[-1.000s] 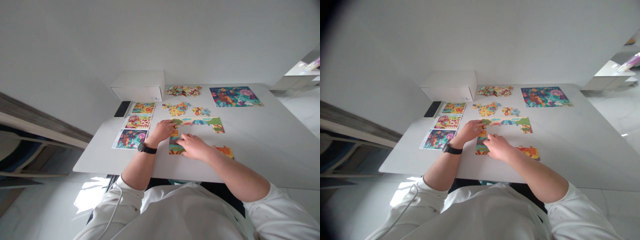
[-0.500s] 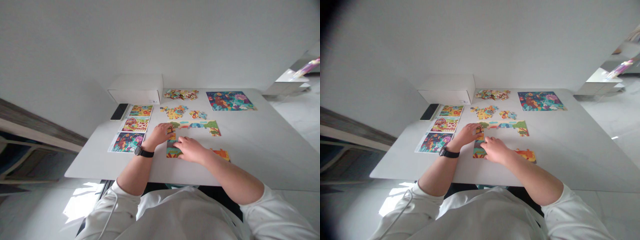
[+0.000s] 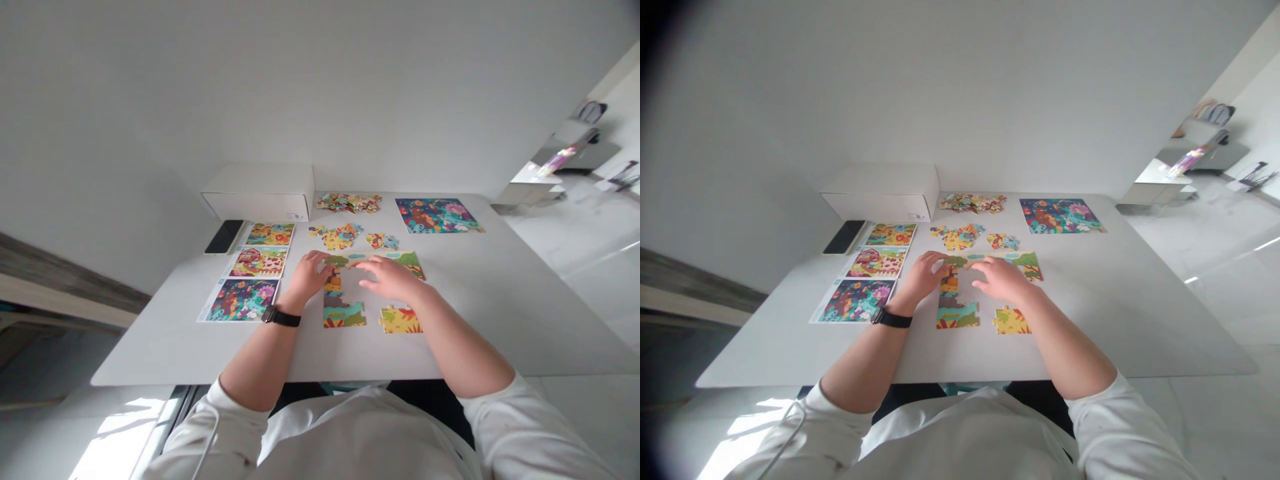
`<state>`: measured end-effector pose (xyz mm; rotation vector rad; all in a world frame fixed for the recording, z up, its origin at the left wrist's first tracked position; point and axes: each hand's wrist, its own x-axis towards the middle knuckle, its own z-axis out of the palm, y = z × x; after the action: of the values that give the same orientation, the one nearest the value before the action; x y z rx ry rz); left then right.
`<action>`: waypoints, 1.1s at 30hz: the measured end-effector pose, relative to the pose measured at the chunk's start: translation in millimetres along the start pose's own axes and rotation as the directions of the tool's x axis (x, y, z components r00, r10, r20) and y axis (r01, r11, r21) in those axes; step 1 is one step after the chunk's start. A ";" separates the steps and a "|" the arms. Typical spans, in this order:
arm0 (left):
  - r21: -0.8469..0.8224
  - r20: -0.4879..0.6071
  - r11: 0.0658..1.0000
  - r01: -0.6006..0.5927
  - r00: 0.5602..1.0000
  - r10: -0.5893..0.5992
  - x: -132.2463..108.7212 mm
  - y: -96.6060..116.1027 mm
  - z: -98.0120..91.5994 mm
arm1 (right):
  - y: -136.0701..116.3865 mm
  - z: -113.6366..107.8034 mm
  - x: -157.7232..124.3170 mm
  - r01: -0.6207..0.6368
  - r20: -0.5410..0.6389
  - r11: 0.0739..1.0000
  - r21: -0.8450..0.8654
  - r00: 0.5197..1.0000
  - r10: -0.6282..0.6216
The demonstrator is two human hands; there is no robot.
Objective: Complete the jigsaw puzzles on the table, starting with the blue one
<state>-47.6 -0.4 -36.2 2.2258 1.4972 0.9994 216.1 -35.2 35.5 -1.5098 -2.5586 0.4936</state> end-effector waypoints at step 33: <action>-0.087 0.086 0.897 0.433 0.901 -0.426 13.8 -2.8 2.0 | 111.8 3.9 166.2 -0.088 -0.008 0.966 -0.243 0.996 0.089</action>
<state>-45.1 13.4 -33.9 1.7244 1.7570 0.8307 226.0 158.3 -15.2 -1.7074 -2.6433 0.1950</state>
